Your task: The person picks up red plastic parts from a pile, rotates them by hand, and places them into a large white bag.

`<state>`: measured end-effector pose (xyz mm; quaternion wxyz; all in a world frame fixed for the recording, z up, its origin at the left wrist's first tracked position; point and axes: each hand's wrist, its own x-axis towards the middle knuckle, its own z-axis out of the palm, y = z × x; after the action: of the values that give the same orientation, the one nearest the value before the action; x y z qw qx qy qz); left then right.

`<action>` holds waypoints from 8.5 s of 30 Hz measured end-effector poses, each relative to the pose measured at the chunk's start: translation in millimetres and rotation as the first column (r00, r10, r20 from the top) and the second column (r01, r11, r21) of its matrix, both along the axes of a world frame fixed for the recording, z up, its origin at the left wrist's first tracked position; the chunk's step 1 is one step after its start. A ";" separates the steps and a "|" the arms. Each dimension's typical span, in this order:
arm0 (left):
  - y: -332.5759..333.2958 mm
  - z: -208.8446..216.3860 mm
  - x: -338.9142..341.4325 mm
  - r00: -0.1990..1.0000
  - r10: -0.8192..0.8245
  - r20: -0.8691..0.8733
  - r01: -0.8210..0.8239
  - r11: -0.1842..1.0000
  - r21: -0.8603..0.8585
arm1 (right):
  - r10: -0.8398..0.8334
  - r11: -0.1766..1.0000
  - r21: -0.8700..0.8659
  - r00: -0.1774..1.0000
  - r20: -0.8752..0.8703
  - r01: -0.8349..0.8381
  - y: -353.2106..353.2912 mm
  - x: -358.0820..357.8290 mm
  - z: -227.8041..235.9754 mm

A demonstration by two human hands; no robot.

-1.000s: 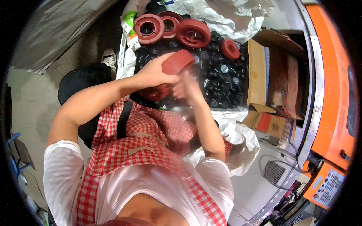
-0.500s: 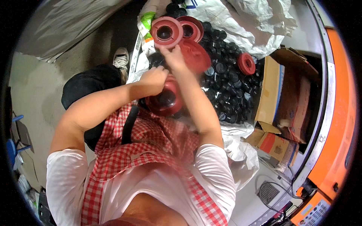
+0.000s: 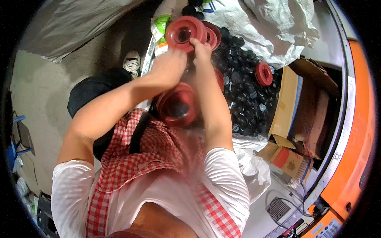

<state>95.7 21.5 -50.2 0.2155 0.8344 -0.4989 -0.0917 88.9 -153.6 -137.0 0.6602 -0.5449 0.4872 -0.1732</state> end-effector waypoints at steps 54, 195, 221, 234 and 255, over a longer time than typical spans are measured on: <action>-12.9 32.0 -75.7 0.502 -0.500 -0.705 -0.244 0.701 -0.670 | 0.141 0.973 -0.213 0.955 0.262 -0.086 75.1 -193.6 132.6; 22.5 -25.9 -47.6 0.880 -0.215 -0.424 0.162 0.974 -0.156 | 0.284 -0.222 -0.612 0.550 -0.785 -0.759 -58.3 -50.0 -2.4; -18.9 32.3 41.1 0.202 -0.179 -0.963 -0.893 0.371 -0.256 | 0.433 0.554 -0.573 0.797 -0.422 -0.604 -45.8 -45.8 23.0; -17.8 35.3 40.2 0.387 -0.082 -0.919 -0.770 0.520 -0.370 | 0.322 0.169 -0.780 0.781 -0.535 -0.603 -27.3 -68.3 20.7; -21.8 64.2 -22.6 0.348 -0.543 -0.764 -0.224 0.744 -0.630 | 0.258 0.950 -0.205 0.961 0.100 -0.234 34.9 -158.1 170.1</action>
<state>73.1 -0.3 14.0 0.7160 0.4444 -0.3720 -0.3891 -69.1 -118.7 33.1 0.6507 -0.6501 0.3540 -0.1692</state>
